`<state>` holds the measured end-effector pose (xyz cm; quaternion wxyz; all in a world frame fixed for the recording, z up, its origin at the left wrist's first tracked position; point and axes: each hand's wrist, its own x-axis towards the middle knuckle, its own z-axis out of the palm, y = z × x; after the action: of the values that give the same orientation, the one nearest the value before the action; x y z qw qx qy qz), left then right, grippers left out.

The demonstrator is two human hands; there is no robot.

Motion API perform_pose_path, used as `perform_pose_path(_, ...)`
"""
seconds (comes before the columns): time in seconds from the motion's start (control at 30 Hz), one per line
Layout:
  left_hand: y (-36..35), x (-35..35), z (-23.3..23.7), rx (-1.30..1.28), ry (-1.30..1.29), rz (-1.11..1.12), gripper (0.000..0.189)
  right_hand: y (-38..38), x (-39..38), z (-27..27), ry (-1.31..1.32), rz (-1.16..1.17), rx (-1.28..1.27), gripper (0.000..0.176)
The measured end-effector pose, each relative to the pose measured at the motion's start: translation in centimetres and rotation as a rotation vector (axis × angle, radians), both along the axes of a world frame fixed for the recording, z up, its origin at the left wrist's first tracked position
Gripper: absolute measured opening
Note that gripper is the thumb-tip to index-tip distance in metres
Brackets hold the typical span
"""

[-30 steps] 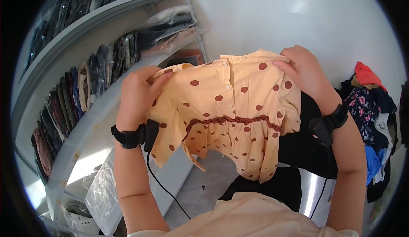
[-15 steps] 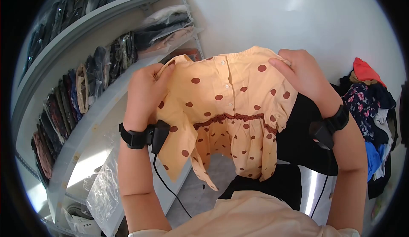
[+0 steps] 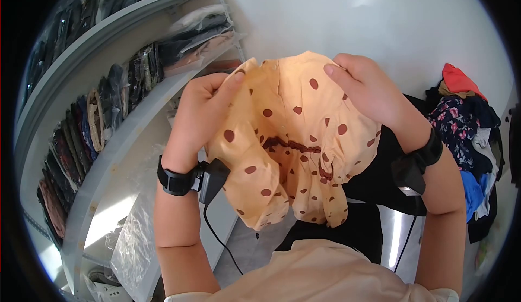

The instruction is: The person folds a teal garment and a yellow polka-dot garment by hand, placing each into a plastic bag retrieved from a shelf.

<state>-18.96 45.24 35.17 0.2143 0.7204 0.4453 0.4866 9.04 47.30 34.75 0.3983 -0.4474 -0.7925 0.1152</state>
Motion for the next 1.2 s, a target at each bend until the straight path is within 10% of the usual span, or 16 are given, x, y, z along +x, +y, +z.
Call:
perform_pose_path(0.3, 0.1, 4.7, -1.6, 0.075, 0.066, -0.214, 0.031, -1.4, -4.1, -0.4, 0.124, 0.081, -0.174, 0.032)
perform_pose_path(0.43, 0.3, 4.3, -1.7, 0.09, 0.069, -0.195, 0.031, -0.9, -3.5, -0.2, 0.746, 0.645, -0.748, 0.05)
perform_pose_path(0.67, -0.3, 3.9, -2.0, -0.055, -0.052, -0.432, 0.029, -2.0, -4.8, -0.7, 0.151, 0.274, 0.086, 0.064)
perform_pose_path(0.8, -0.8, 2.9, -1.7, -0.128, -0.055, -0.485, 0.038, 0.6, -3.8, -0.7, -0.237, 0.239, 0.635, 0.043)
perform_pose_path(1.03, -0.5, 2.1, -2.9, 0.039, 0.022, -0.546, 0.057, 2.6, -4.2, -0.8, -0.128, 0.602, 0.459, 0.027)
perform_pose_path(1.2, -0.3, 3.1, -4.8, 0.345, -0.032, -0.387, 0.058, 2.1, -4.2, 0.0, -0.018, 0.302, -0.008, 0.033)
